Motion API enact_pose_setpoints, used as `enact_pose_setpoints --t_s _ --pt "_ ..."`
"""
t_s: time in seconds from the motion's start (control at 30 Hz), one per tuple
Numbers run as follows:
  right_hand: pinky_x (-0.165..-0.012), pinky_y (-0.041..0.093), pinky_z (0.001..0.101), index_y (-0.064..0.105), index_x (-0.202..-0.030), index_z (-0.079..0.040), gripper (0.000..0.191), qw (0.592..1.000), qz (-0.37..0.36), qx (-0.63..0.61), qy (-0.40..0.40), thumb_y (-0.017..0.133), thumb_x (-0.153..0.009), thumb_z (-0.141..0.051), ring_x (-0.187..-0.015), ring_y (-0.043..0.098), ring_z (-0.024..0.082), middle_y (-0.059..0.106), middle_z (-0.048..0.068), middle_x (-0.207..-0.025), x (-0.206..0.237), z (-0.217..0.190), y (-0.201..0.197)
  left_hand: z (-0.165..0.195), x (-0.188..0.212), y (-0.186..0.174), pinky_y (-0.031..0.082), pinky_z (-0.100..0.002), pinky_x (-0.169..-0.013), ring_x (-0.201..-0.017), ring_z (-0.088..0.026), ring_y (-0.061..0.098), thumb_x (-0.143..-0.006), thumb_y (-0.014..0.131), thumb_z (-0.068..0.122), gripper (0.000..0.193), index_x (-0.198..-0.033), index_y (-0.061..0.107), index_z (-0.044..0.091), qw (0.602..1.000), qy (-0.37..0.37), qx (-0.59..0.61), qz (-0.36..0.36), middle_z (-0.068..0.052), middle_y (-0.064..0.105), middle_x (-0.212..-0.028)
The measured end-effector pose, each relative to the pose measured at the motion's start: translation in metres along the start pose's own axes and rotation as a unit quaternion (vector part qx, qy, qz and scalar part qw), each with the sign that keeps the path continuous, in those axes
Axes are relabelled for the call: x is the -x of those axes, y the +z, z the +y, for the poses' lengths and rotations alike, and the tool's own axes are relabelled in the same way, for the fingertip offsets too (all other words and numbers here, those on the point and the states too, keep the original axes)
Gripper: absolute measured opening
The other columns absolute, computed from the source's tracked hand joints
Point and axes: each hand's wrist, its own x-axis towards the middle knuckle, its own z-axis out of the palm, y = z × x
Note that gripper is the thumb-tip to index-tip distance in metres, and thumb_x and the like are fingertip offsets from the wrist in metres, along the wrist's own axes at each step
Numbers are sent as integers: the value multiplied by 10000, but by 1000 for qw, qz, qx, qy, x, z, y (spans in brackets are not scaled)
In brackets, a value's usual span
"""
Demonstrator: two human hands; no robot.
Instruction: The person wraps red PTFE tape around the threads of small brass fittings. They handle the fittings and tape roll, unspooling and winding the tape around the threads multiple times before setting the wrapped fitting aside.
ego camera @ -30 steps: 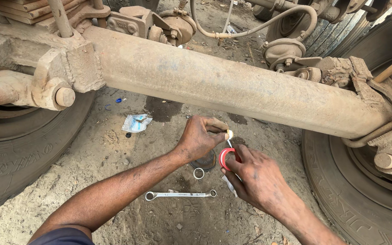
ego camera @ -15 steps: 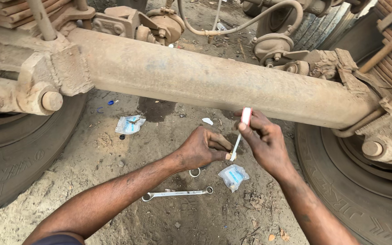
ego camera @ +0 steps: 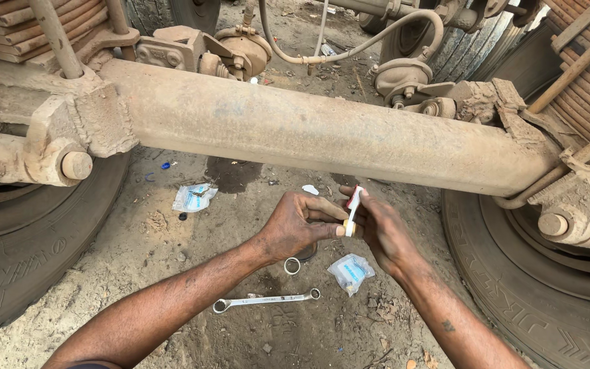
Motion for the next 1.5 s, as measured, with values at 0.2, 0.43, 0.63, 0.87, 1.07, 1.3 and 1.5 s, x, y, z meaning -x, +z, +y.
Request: enact_pose_setpoints --t_s 0.2,0.43,0.63,0.87,1.07,1.3,1.5 --pt "-1037 577 462 596 -1371 -44 474 987 -2 144 -75 656 -907 -117 -1121 691 261 733 160 -1180 -5 13 -1 3 -3 -4 668 -338 -944 -1067 -207 764 -866 801 77 251 -1096 744 -7 998 26 -46 37 -155 765 -1089" --pt "-810 671 394 756 -1164 -6 235 903 46 359 -230 618 -1030 -141 -1042 684 323 702 255 -1185 -5 22 -3 4 -1 -5 679 -344 -939 -1059 -203 775 -870 806 117 272 -1108 745 1 999 38 -25 29 -144 787 -1083" --pt "-759 652 402 740 -1136 -55 204 888 55 352 -292 630 -1018 -181 -1046 705 253 645 183 -1353 -5 20 -6 5 0 -7 675 -352 -932 -1043 -206 771 -872 809 120 286 -1119 741 -7 998 29 41 23 -148 785 -1075" --pt "-934 644 417 657 -1317 -55 413 934 -58 313 -164 611 -981 -292 -1059 749 250 765 173 -1166 -1 23 -7 1 -2 -12 682 -340 -872 -1015 -199 773 -875 804 126 273 -1108 739 -1 996 56 34 60 -145 784 -1053" --pt "-930 659 445 704 -1247 -58 420 940 -115 300 -114 606 -964 -353 -1037 766 249 786 169 -1138 4 27 7 -7 -8 -24 677 -312 -886 -1042 -197 767 -900 803 113 248 -1105 734 -9 986 118 -12 121 -149 780 -1065" --pt "-1000 593 495 834 -1055 -143 301 934 -126 310 -126 654 -936 -353 -1157 677 283 719 161 -1264 28 14 33 -10 -9 -30 681 -316 -852 -1042 -167 752 -863 803 120 255 -1081 723 14 974 69 -100 189 -131 765 -1068" --pt "-1179 304 626 841 -893 -176 190 880 -45 380 -280 717 -891 -320 -1508 321 319 342 110 -1672 44 -11 50 -7 -7 -30 643 -365 -916 -1015 -167 770 -850 815 135 200 -1030 772 60 963 41 -197 179 -85 797 -1039"
